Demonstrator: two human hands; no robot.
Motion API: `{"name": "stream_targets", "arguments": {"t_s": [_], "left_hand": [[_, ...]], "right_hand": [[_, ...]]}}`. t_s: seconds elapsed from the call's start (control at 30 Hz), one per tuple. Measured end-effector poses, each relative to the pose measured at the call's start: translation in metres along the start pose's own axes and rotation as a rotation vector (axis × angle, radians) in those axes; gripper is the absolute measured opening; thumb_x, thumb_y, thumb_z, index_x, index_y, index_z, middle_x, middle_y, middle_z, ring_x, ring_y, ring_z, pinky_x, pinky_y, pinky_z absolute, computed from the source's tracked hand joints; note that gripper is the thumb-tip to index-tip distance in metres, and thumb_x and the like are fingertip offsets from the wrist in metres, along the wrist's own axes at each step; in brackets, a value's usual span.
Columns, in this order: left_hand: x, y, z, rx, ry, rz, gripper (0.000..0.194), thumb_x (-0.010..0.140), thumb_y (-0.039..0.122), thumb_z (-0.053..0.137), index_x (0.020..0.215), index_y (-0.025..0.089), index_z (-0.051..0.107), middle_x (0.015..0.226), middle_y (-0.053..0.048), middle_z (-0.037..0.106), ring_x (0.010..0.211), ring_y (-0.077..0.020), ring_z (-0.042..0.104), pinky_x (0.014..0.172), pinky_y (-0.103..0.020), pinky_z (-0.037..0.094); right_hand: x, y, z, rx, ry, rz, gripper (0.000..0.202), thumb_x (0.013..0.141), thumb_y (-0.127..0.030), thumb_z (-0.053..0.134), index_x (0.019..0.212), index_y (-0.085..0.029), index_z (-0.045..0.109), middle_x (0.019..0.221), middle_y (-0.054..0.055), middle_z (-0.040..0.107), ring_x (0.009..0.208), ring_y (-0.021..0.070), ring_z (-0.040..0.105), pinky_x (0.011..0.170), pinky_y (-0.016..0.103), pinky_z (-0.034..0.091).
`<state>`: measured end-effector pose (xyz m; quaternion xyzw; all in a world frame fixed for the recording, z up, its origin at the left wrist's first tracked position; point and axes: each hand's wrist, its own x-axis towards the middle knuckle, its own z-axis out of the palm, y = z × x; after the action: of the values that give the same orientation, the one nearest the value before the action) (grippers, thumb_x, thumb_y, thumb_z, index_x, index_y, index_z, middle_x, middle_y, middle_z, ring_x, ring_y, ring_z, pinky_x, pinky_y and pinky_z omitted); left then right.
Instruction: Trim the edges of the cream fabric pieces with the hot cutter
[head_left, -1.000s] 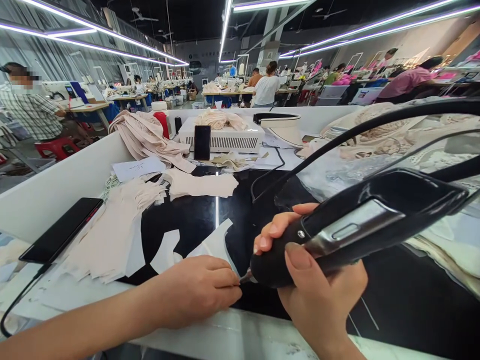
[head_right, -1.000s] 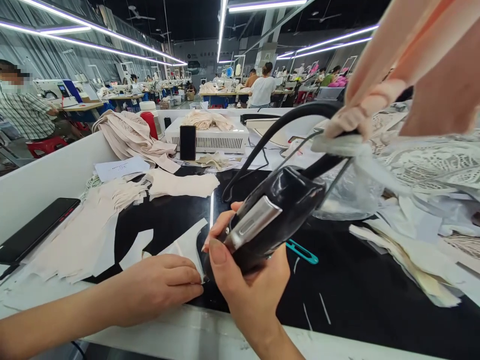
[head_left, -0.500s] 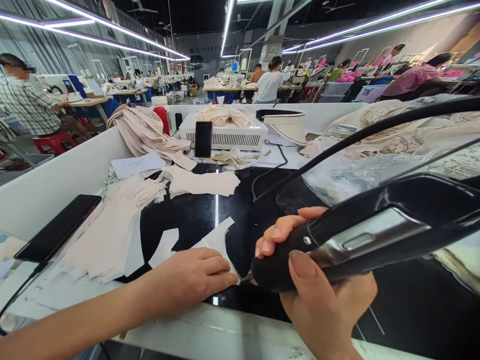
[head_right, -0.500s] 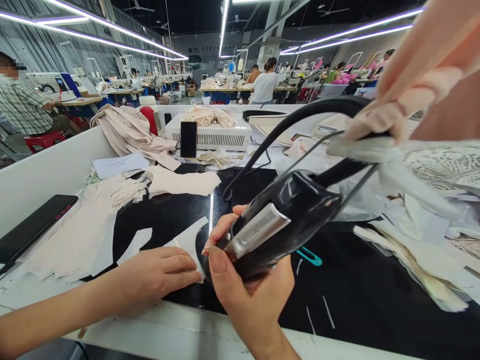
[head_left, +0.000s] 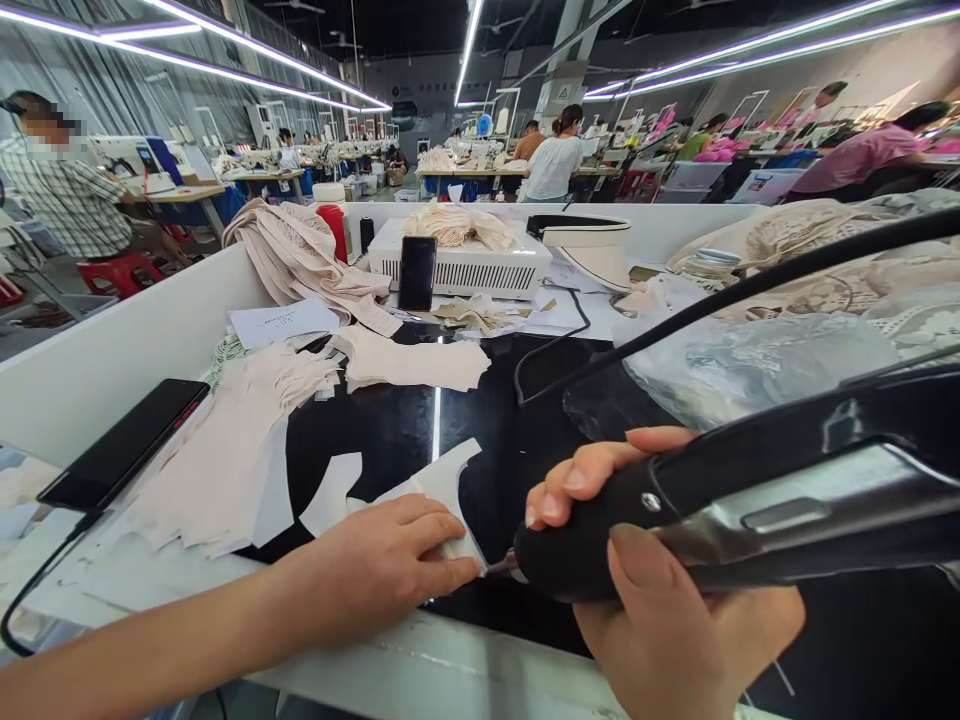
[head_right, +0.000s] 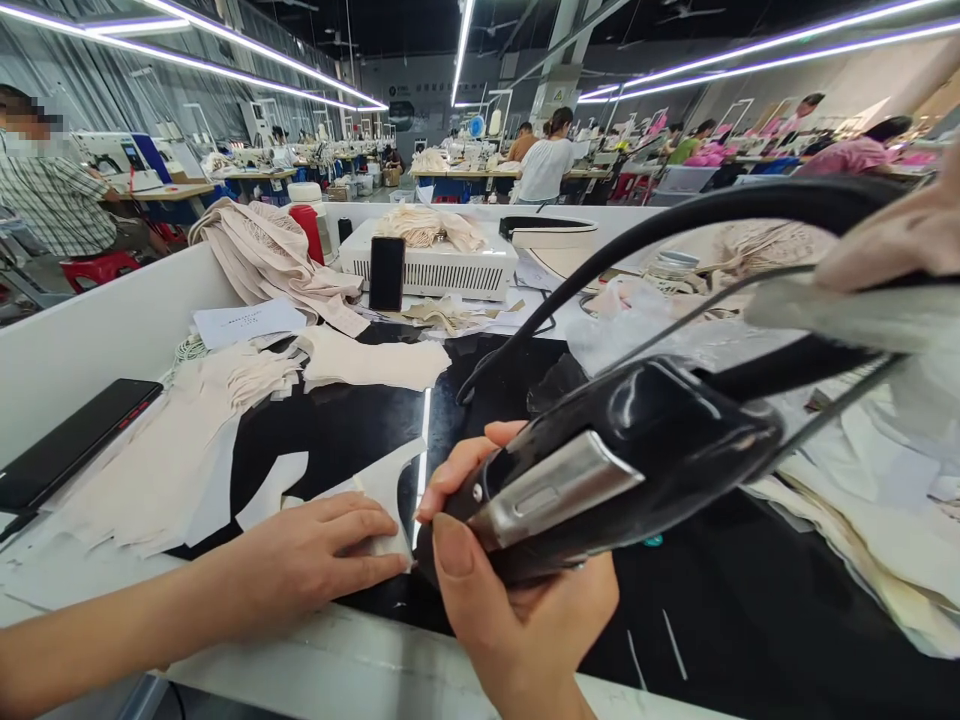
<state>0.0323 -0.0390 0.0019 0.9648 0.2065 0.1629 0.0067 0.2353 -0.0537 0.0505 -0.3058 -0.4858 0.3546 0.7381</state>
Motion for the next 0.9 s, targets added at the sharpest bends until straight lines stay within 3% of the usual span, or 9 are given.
{"name": "stream_targets", "arguments": {"t_s": [0.4, 0.57, 0.9], "left_hand": [[-0.006, 0.012, 0.002, 0.023, 0.062, -0.055, 0.032, 0.11, 0.013, 0.055, 0.134, 0.025, 0.072, 0.131, -0.011, 0.07, 0.123, -0.0238, 0.066, 0.116, -0.04, 0.054], [-0.007, 0.013, 0.005, 0.0, 0.093, -0.057, 0.033, 0.107, 0.011, 0.057, 0.133, 0.024, 0.073, 0.131, -0.012, 0.07, 0.126, -0.0262, 0.065, 0.117, -0.041, 0.055], [-0.011, 0.011, 0.014, -0.052, 0.098, -0.076, 0.041, 0.107, 0.009, 0.052, 0.138, 0.028, 0.07, 0.138, -0.014, 0.067, 0.134, -0.0335, 0.062, 0.114, -0.056, 0.057]], "right_hand": [[0.009, -0.008, 0.005, 0.02, 0.096, 0.021, 0.039, 0.078, -0.044, 0.098, 0.106, -0.031, 0.074, 0.078, -0.004, 0.067, 0.061, 0.0175, 0.065, 0.058, 0.033, 0.059], [0.011, -0.003, 0.007, -0.001, 0.08, 0.016, 0.041, 0.08, -0.044, 0.097, 0.108, -0.03, 0.07, 0.079, -0.004, 0.069, 0.06, 0.0175, 0.067, 0.057, 0.033, 0.058], [0.011, -0.001, 0.01, -0.008, 0.043, -0.026, 0.033, 0.085, -0.036, 0.094, 0.109, -0.028, 0.072, 0.079, -0.004, 0.071, 0.06, 0.0152, 0.068, 0.057, 0.03, 0.06]]}}
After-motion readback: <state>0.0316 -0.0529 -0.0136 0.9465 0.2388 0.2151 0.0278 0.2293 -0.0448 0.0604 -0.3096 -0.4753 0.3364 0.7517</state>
